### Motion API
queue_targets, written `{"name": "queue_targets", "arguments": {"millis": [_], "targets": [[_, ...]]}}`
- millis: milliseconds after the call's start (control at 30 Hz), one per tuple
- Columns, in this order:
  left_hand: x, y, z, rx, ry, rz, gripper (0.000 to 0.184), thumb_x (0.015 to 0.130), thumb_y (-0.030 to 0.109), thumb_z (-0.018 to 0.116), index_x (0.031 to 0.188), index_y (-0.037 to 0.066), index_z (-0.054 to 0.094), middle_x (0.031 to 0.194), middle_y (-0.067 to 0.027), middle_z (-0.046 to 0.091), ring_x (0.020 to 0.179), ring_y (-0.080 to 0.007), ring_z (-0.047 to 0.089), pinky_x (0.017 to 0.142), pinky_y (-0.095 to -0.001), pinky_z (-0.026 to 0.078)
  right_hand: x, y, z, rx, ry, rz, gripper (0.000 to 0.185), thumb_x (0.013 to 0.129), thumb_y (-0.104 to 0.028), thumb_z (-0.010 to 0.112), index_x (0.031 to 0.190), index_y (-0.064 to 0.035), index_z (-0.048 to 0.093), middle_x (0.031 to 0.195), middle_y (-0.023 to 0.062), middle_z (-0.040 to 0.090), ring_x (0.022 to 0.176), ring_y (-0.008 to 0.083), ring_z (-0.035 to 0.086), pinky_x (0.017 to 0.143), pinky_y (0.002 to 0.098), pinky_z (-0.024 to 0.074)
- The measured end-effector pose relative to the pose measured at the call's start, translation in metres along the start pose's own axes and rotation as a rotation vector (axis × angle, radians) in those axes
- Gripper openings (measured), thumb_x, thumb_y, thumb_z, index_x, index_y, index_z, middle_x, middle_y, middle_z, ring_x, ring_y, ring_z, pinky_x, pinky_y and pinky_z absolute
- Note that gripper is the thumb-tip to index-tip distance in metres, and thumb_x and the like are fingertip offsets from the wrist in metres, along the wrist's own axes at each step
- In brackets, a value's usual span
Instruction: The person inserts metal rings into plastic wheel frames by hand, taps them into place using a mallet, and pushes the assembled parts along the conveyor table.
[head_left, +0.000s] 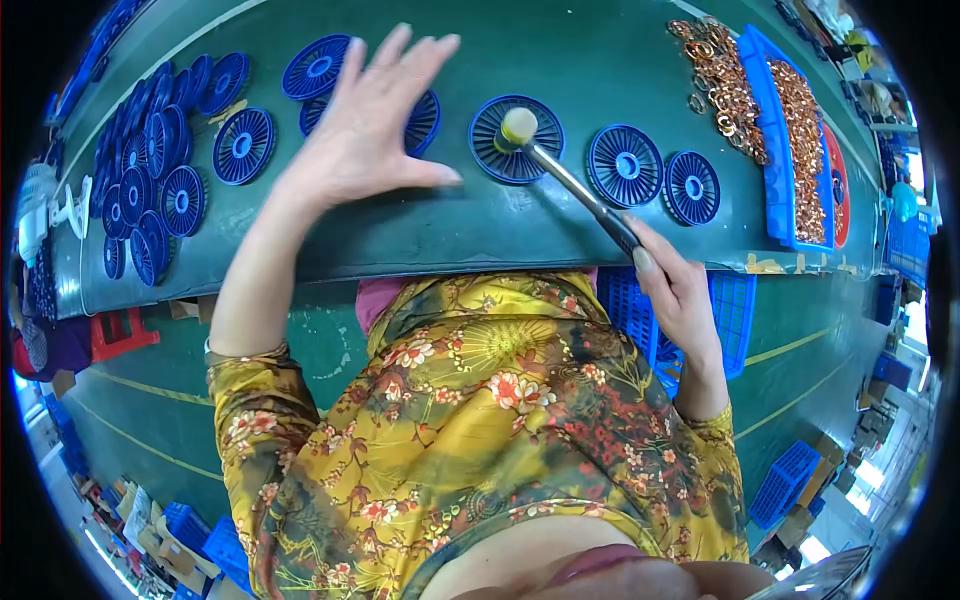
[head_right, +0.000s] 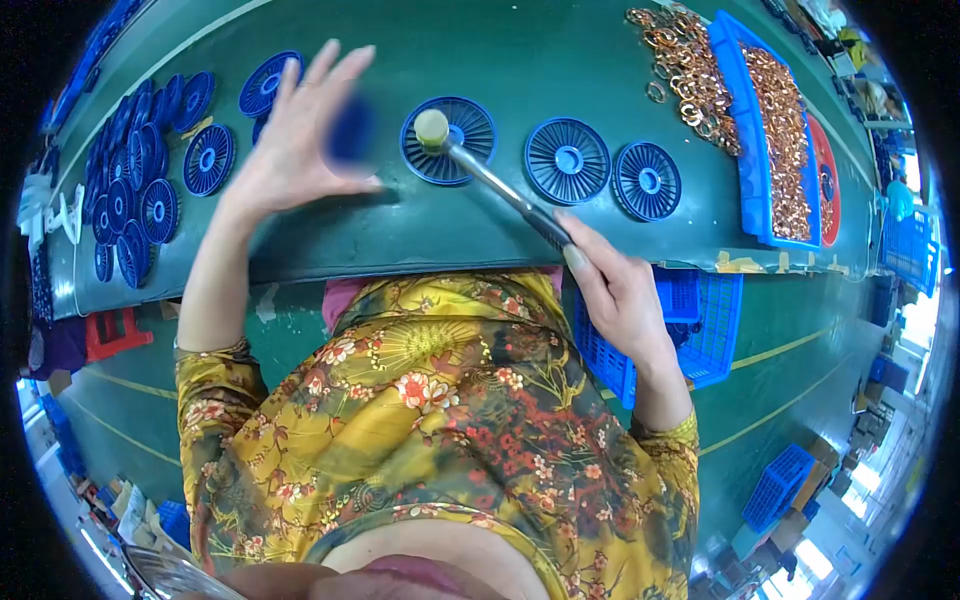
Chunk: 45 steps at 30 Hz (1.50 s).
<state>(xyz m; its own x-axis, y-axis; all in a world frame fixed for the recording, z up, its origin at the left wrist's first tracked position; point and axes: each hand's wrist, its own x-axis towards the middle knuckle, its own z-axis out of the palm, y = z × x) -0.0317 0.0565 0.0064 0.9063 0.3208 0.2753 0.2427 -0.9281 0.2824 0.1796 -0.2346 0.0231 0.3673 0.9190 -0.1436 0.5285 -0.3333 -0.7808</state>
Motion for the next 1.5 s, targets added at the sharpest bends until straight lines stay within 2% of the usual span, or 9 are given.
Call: {"name": "queue_targets", "arguments": {"millis": [267, 367, 533, 833, 900, 1133, 1200, 1333, 1500], "targets": [[-0.017, -0.011, -0.006, 0.029, -0.050, -0.075, 0.101, 0.060, 0.028, 0.083, 0.145, 0.013, 0.030, 0.139, -0.0148, 0.045, 0.139, -0.0328, 0.028, 0.115, -0.0544, 0.008, 0.005, -0.004, 0.011, -0.006, -0.065, 0.057, 0.030, 0.094, -0.009, 0.054, 0.123, -0.0019, 0.059, 0.120, 0.0177, 0.062, 0.105, 0.0257, 0.065, 0.087, 0.0302, 0.0487], [-0.014, 0.000, 0.005, -0.044, -0.022, -0.081, 0.101, 0.060, 0.031, 0.084, 0.144, 0.015, 0.032, 0.138, -0.0149, 0.045, 0.135, -0.0335, 0.035, 0.115, -0.0558, 0.010, 0.012, 0.002, 0.010, -0.019, 0.130, 0.007, 0.031, 0.096, -0.011, 0.053, 0.125, -0.0018, 0.058, 0.084, 0.0070, 0.065, 0.062, 0.0076, 0.054, 0.062, 0.0232, 0.0468], [-0.018, -0.004, 0.009, 0.017, 0.053, -0.142, 0.102, 0.059, 0.036, 0.084, 0.144, 0.017, 0.031, 0.134, -0.0161, 0.048, 0.129, -0.0336, 0.041, 0.112, -0.0602, 0.011, 0.014, -0.007, 0.006, 0.247, 0.128, -0.037, 0.034, 0.098, -0.014, 0.052, 0.129, -0.0006, 0.055, 0.067, -0.0029, 0.049, 0.058, 0.0043, 0.041, 0.052, 0.0211, 0.0346], [-0.013, 0.009, 0.025, -0.128, 0.123, -0.094, 0.114, 0.058, 0.041, 0.085, 0.146, 0.012, 0.019, 0.118, -0.0155, 0.057, 0.119, -0.0311, 0.052, 0.110, -0.0618, 0.015, 0.017, -0.021, 0.011, 0.182, 0.139, -0.243, 0.035, 0.095, -0.008, 0.050, 0.129, 0.0001, 0.054, 0.072, 0.0018, 0.055, 0.060, 0.0066, 0.048, 0.057, 0.0219, 0.0412], [-0.015, 0.007, 0.024, -0.225, 0.068, -0.180, 0.116, 0.058, 0.042, 0.085, 0.147, 0.012, 0.017, 0.118, -0.0158, 0.059, 0.118, -0.0320, 0.053, 0.111, -0.0604, 0.015, 0.031, -0.021, 0.024, -0.057, -0.013, -0.057, 0.035, 0.094, -0.008, 0.052, 0.128, -0.0027, 0.055, 0.098, 0.0104, 0.069, 0.061, 0.0120, 0.056, 0.062, 0.0270, 0.0479], [-0.017, 0.009, 0.030, -0.290, 0.085, -0.214, 0.116, 0.059, 0.043, 0.084, 0.147, 0.009, 0.016, 0.122, -0.0160, 0.058, 0.120, -0.0319, 0.052, 0.113, -0.0569, 0.013, 0.032, -0.034, 0.013, -0.007, 0.031, -0.218, 0.033, 0.093, -0.007, 0.053, 0.125, -0.0028, 0.056, 0.119, 0.0174, 0.063, 0.109, 0.0267, 0.063, 0.091, 0.0314, 0.0477], [-0.017, 0.010, 0.025, -0.305, 0.062, -0.232, 0.114, 0.060, 0.041, 0.085, 0.147, 0.007, 0.019, 0.128, -0.0145, 0.055, 0.123, -0.0309, 0.050, 0.115, -0.0543, 0.012, 0.046, -0.032, 0.024, -0.184, -0.121, -0.086, 0.033, 0.093, -0.009, 0.054, 0.125, -0.0044, 0.056, 0.117, 0.0170, 0.063, 0.107, 0.0322, 0.062, 0.088, 0.0332, 0.0493], [-0.030, 0.005, 0.016, -0.237, 0.374, -0.018, 0.073, 0.069, 0.026, 0.081, 0.131, 0.003, 0.050, 0.126, -0.0155, 0.057, 0.122, -0.0329, 0.051, 0.108, -0.0458, 0.034, 0.044, -0.022, 0.019, -0.126, -0.055, -0.156, 0.030, 0.092, -0.010, 0.056, 0.121, -0.0031, 0.060, 0.118, 0.0164, 0.064, 0.105, 0.0286, 0.064, 0.087, 0.0314, 0.0500], [-0.052, -0.020, 0.013, -0.027, 0.518, -0.303, 0.052, 0.071, 0.028, 0.079, 0.116, 0.006, 0.062, 0.115, -0.0164, 0.056, 0.105, -0.0322, 0.054, 0.087, -0.0418, 0.046, 0.039, -0.028, 0.007, 0.011, -0.206, 0.077, 0.030, 0.092, -0.010, 0.057, 0.121, -0.0015, 0.060, 0.118, 0.0161, 0.064, 0.105, 0.0258, 0.065, 0.088, 0.0302, 0.0486]]}}
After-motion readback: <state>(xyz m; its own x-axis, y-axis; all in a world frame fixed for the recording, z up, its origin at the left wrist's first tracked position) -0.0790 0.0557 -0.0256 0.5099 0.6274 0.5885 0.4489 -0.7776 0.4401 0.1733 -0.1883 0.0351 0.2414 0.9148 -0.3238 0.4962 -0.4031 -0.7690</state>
